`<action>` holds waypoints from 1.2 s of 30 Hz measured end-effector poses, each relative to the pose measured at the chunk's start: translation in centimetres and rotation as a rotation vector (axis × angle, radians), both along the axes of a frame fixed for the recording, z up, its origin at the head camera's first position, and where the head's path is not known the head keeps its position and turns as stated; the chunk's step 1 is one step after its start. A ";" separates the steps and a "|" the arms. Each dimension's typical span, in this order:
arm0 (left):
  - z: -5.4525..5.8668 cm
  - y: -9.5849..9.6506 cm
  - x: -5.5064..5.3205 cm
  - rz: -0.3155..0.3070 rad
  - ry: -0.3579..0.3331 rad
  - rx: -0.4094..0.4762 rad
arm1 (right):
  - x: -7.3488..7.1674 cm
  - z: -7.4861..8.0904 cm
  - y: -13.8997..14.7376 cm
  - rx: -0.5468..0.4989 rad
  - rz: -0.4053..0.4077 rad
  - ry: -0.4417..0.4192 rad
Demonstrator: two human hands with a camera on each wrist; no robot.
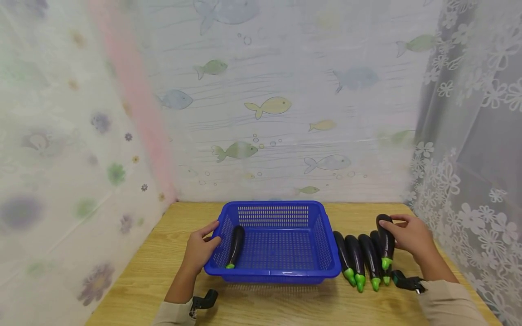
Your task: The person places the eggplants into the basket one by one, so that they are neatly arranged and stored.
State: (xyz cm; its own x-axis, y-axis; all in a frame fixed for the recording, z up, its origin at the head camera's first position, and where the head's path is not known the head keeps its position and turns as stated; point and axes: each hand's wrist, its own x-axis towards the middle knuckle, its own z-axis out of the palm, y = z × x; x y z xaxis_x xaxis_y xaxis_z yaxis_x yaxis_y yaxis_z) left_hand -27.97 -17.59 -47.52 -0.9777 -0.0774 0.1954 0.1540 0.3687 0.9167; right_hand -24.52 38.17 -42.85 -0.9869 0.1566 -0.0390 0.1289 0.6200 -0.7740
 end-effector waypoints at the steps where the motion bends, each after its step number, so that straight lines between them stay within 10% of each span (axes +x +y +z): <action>1: 0.0 0.0 0.0 0.000 0.002 0.000 | -0.1 0.1 -0.2 -0.002 0.004 0.007; 36: 0.0 0.0 0.1 -0.003 0.001 0.019 | -1.9 3.7 -7.6 -0.083 0.103 0.072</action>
